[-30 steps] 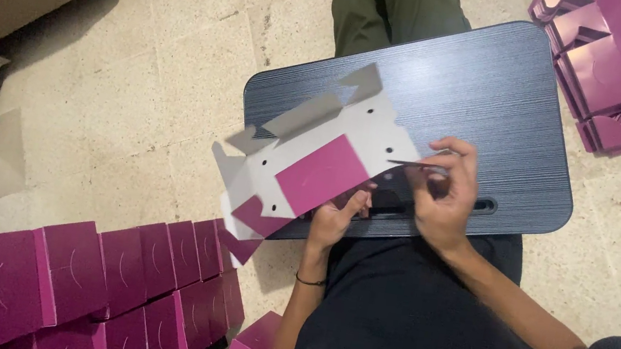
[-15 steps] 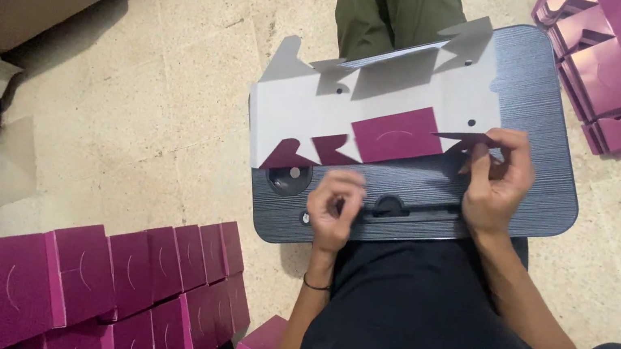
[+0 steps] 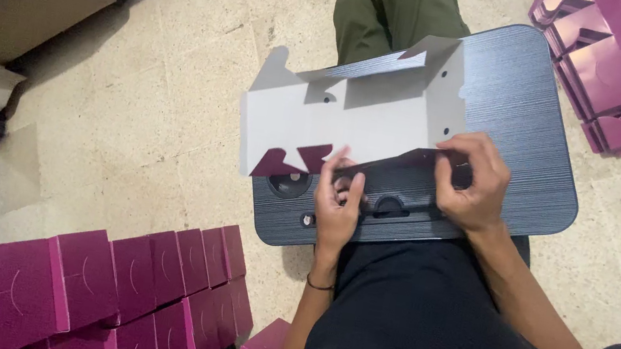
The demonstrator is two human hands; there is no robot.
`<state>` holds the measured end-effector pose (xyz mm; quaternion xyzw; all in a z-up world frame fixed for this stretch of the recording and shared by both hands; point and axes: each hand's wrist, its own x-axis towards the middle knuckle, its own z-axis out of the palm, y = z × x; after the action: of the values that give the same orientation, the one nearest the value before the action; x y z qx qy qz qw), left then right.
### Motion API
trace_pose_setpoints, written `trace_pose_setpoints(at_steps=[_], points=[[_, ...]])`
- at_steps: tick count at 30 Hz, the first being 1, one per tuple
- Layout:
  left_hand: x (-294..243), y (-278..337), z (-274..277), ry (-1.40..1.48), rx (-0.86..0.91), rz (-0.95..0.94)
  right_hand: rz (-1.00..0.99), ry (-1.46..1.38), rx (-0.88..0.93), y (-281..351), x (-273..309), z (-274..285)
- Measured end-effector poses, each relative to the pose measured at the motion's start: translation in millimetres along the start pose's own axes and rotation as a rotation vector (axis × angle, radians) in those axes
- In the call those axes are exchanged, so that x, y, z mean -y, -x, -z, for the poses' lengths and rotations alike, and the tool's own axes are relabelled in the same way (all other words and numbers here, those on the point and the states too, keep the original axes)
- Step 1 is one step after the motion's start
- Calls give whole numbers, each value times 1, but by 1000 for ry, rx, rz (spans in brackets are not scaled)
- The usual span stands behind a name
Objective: Folding a flat cardboard cutout into a box shape on a lap desk
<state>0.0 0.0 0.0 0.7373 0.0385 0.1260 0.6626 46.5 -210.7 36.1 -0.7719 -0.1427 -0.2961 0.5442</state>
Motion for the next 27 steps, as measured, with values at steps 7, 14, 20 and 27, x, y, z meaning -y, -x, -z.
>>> trace_pose_setpoints(at_steps=[7,14,20,27], points=[[-7,2,0,19,39,50,4,-58,21,4,-4,-2],[5,2,2,19,-35,32,85,-85,-2,-1,4,-3],[-13,0,0,-21,84,-12,101,-75,-6,-9,13,-2],[-15,1,0,-10,77,-43,55,-56,-53,-1,1,1]])
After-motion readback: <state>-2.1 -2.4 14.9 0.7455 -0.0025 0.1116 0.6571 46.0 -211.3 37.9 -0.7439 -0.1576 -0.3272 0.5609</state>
